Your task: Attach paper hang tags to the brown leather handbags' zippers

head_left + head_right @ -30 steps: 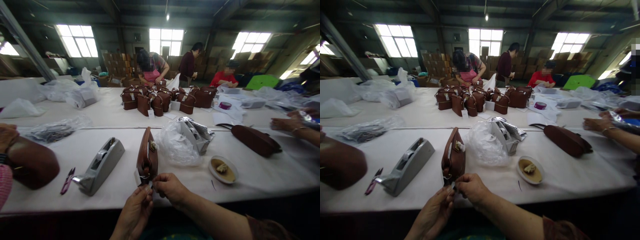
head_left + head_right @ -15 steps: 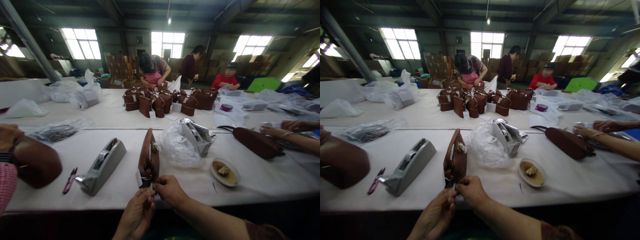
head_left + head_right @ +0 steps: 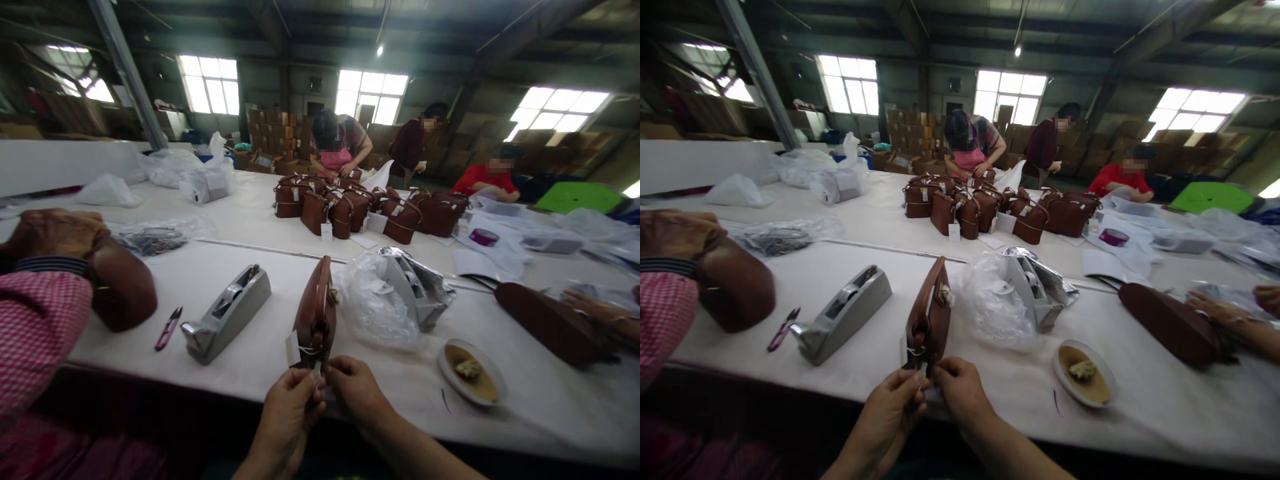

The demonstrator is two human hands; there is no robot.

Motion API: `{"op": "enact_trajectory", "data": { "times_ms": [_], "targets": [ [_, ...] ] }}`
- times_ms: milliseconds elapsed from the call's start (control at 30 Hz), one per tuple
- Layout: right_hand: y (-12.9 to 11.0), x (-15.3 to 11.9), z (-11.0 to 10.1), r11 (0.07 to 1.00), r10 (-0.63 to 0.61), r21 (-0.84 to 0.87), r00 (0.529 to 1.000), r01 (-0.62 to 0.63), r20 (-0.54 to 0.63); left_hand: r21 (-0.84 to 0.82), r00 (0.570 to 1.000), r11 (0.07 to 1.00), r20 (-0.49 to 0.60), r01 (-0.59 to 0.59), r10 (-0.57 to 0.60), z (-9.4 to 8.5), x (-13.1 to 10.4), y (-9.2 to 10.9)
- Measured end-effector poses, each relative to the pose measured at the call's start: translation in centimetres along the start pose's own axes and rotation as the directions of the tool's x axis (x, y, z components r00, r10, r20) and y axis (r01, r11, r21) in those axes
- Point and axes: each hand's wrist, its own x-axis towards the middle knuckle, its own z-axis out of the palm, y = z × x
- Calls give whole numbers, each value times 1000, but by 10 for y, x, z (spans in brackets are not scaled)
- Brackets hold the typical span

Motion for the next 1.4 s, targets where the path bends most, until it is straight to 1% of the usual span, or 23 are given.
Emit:
{"op": "enact_trajectory", "data": {
  "times_ms": [67,167,233,333,400,433,500,567,667,733,800,833,900,967,1067,1100,1133,1200,1267,1333,1400],
  "targets": [
    [-7,-8,-4,1000,-15,26,999,14,44,-10,1000,1000,4,-12,12,0,0,0],
    [-16,-16,-1,993,-23,114,990,7,141,-44,1000,999,19,-9,10,2,-3,0],
    [-18,-16,5,979,0,200,988,-32,155,-72,1000,997,25,4,-2,3,-4,-1],
    [-17,-13,12,930,101,332,979,-156,177,-103,1000,995,20,4,-2,1,-4,-3],
    [-14,-12,15,895,149,387,966,-223,212,-115,1000,993,13,-17,18,-1,-2,-5],
    [-12,-11,15,887,154,398,962,-236,227,-119,999,992,11,-31,32,-1,-1,-6],
    [-11,-11,14,897,121,391,964,-208,235,-128,998,990,2,-62,63,0,0,-8],
    [-10,-10,12,932,74,332,974,-143,214,-131,995,986,-9,-100,100,1,0,-10],
    [-12,-9,6,989,12,146,991,-31,130,-112,992,985,-19,-130,128,3,-1,-12],
    [-15,-11,2,996,-87,-8,995,87,46,-90,992,988,-23,-127,126,2,-1,-12],
    [-19,-15,0,964,-227,-147,974,223,-13,-75,992,989,-27,-124,123,2,0,-13],
    [-22,-17,-1,941,-281,-202,959,272,-18,-72,992,989,-28,-127,125,1,0,-13],
    [-26,-21,-1,908,-326,-276,945,315,8,-66,991,989,-28,-130,128,1,0,-13],
    [-30,-24,-1,885,-350,-312,936,346,44,-58,991,989,-24,-136,135,1,0,-14],
    [-32,-25,-2,840,-427,-341,902,422,66,-43,991,990,-26,-135,134,0,0,-14],
    [-33,-24,-2,833,-431,-355,900,424,64,-40,991,990,-29,-133,132,0,0,-14],
    [-33,-23,-3,835,-413,-374,909,402,56,-38,991,991,-33,-129,127,0,-1,-14],
    [-34,-20,-2,858,-329,-408,944,314,35,-35,991,991,-42,-129,127,1,0,-14],
    [-35,-16,0,879,-247,-414,969,235,26,-25,990,990,-31,-140,139,1,0,-14],
    [-37,-13,2,897,-197,-401,980,188,19,-8,988,988,-13,-152,152,1,0,-15],
    [-39,-11,5,902,-175,-400,985,160,0,8,987,987,-5,-162,162,1,0,-16]
  ]
}}
